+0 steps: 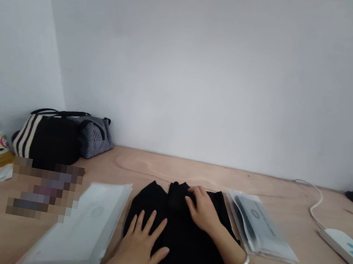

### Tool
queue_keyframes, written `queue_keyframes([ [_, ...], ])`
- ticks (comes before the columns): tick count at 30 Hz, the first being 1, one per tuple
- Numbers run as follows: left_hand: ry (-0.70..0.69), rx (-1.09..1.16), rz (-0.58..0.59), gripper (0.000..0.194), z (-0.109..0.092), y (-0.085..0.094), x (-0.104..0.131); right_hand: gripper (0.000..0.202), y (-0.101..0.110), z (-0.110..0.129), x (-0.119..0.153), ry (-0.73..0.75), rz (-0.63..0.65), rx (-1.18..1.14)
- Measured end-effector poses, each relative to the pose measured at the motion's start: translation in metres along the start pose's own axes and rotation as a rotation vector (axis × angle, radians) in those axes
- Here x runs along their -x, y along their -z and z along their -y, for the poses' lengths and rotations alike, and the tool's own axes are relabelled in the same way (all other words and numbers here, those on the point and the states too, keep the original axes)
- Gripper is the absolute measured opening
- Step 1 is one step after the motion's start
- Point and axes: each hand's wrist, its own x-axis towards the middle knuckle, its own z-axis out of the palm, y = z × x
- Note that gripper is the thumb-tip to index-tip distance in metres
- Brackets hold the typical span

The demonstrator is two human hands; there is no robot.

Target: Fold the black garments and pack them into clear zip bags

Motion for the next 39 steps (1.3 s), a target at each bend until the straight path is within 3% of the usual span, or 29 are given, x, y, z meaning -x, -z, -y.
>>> queue_keyframes([
  [5, 0.003, 0.020, 0.021, 0.061, 0.001, 0.007, 0.000, 0.032, 0.016, -0.051, 0.025, -0.092, 0.271, -0.004],
  [9, 0.027, 0.003, 0.050, 0.059, -0.003, 0.014, 0.002, 0.051, 0.027, -0.064, 0.038, -0.047, 0.446, -0.034],
  [11, -0.017, -0.023, 0.038, 0.056, -0.010, 0.018, 0.000, 0.055, 0.030, -0.064, 0.041, -0.025, 0.481, -0.026],
  [14, -0.210, -0.076, -0.035, 0.053, -0.025, 0.023, -0.011, 0.057, 0.032, -0.061, 0.044, 0.017, 0.466, 0.016],
  [17, -0.348, -0.101, -0.101, 0.047, -0.044, 0.021, -0.036, 0.061, 0.030, -0.058, 0.045, 0.054, 0.449, 0.109],
  [20, -0.385, -0.103, -0.102, 0.046, -0.058, 0.010, -0.063, 0.059, 0.027, -0.056, 0.045, 0.055, 0.468, 0.206],
  [25, -0.306, -0.082, -0.133, 0.057, -0.054, 0.005, -0.075, 0.059, 0.022, -0.057, 0.046, 0.004, 0.443, 0.260],
  [29, -0.061, -0.167, -0.235, 0.065, -0.024, 0.026, -0.050, 0.060, 0.020, -0.059, 0.047, 0.005, 0.434, 0.260],
  [33, 0.214, -0.311, -0.120, 0.052, -0.002, 0.048, -0.023, 0.061, 0.018, -0.060, 0.048, -0.015, 0.428, 0.244],
  [36, 0.173, -0.296, -0.161, 0.045, -0.003, 0.056, -0.022, 0.062, 0.017, -0.060, 0.048, -0.029, 0.427, 0.232],
  [39, 0.025, -0.215, -0.276, 0.047, -0.008, 0.051, -0.042, 0.062, 0.016, -0.061, 0.048, -0.037, 0.426, 0.220],
])
